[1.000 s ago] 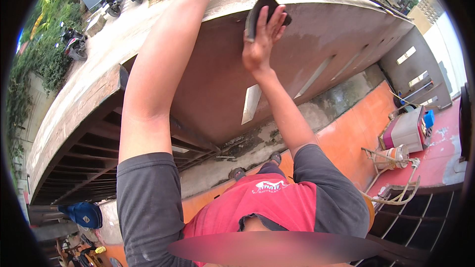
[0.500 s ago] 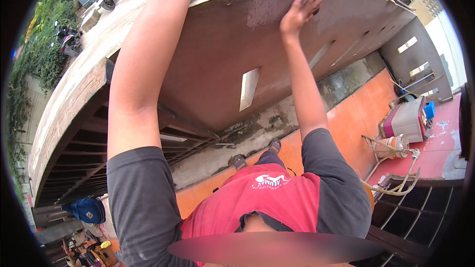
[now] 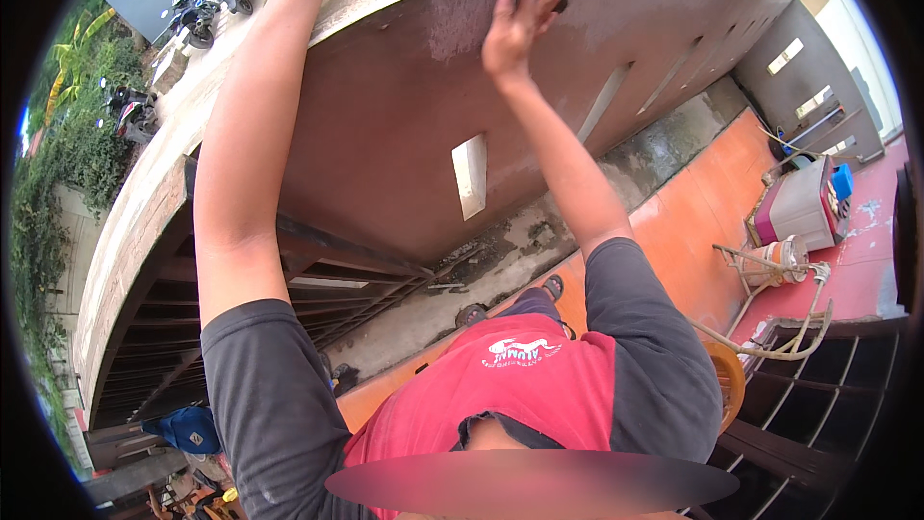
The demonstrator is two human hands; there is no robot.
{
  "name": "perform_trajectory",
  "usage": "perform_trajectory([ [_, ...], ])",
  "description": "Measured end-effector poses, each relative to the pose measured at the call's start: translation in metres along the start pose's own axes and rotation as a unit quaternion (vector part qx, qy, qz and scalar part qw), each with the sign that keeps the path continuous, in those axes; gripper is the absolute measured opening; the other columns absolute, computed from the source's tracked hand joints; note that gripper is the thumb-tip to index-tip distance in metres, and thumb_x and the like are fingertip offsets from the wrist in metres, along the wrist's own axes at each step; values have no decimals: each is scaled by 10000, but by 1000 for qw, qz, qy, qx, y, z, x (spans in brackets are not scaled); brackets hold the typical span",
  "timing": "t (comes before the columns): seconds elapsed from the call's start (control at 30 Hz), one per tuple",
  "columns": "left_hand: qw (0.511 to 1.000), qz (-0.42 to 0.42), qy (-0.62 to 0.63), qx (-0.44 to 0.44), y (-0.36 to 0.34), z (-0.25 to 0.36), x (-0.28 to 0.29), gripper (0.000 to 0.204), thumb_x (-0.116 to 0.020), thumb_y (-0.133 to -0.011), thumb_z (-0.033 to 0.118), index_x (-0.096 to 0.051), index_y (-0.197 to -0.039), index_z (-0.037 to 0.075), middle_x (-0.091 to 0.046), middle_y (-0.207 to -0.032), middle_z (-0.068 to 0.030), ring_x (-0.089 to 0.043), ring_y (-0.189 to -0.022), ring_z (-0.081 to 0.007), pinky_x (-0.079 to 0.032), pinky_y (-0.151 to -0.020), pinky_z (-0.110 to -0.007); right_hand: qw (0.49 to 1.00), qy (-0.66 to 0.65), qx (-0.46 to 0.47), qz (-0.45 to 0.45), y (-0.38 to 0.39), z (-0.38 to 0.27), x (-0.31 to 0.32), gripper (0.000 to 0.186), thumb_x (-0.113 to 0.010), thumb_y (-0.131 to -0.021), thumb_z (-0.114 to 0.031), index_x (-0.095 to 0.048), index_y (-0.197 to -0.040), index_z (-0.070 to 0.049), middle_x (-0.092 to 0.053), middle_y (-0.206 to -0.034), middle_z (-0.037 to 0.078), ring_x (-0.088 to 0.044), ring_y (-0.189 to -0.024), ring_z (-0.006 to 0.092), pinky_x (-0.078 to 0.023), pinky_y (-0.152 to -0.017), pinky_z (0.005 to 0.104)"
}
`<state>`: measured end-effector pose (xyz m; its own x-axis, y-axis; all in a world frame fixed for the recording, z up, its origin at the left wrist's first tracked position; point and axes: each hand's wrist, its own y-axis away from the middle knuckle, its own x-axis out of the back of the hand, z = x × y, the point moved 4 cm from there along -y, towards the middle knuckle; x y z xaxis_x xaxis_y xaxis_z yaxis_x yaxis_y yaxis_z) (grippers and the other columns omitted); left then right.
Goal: The person uses a metal trowel to smooth a reddish-brown plastered ceiling surface, then switches to a sanding block to sand the same area. The person works overhead, moving the tools across the ceiling in repeated strokes.
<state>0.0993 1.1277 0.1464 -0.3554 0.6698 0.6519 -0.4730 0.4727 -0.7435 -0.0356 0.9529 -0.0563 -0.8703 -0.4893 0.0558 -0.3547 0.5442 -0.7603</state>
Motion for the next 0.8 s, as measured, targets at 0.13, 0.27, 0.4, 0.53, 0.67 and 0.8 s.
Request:
perform_trajectory([
  [0.13,999,7,42,-13,-18,7,-30,359,-592,-1011,378,-659,-1085,33,-719,-870,-231,-707,-846,-397,-528,-762,-492,939,-146,-255,177,-127,133,93,717,-317,-1119,-504,-112,-1688,-119,41,-1756,187,25,-1622,370,-1,-1262,621],
  [0.27,998,34,-8,-50,-4,-8,-6,305,-588,-1014,319,-645,-1015,19,-693,-824,-227,-688,-797,-395,-515,-733,-492,985,-11,-156,79,-46,54,30,713,-333,-1117,-456,-87,-1690,-111,62,-1747,219,51,-1611,427,4,-1239,668],
  [0.4,999,34,10,-16,-10,0,-10,303,-609,-1004,320,-655,-993,21,-676,-747,-205,-675,-701,-371,-511,-668,-469,995,-11,25,-96,84,-15,-11,822,-578,-1031,-314,-119,-1697,-166,75,-1750,220,77,-1601,471,16,-1221,678],
  [0.53,998,44,-33,13,0,-13,-3,324,-608,-1004,342,-658,-1042,25,-687,-769,-207,-685,-717,-360,-515,-674,-455,999,4,-28,14,-37,48,34,731,-453,-1102,-385,-94,-1697,-159,76,-1755,198,66,-1613,425,51,-1239,637],
  [0.67,997,49,-40,43,-2,-31,1,348,-613,-1005,368,-652,-1055,26,-711,-825,-195,-693,-768,-344,-515,-702,-452,969,-34,-227,96,-122,129,87,718,-259,-1121,-524,-89,-1687,-117,77,-1753,189,72,-1620,373,7,-1260,623],
  [0.8,995,26,-77,66,1,-47,-3,405,-616,-1012,443,-672,-1096,52,-731,-863,-178,-718,-820,-315,-525,-776,-445,999,-16,-43,-6,-21,57,37,817,-530,-1040,-380,-109,-1695,-131,93,-1745,226,82,-1597,480,35,-1201,724],
])
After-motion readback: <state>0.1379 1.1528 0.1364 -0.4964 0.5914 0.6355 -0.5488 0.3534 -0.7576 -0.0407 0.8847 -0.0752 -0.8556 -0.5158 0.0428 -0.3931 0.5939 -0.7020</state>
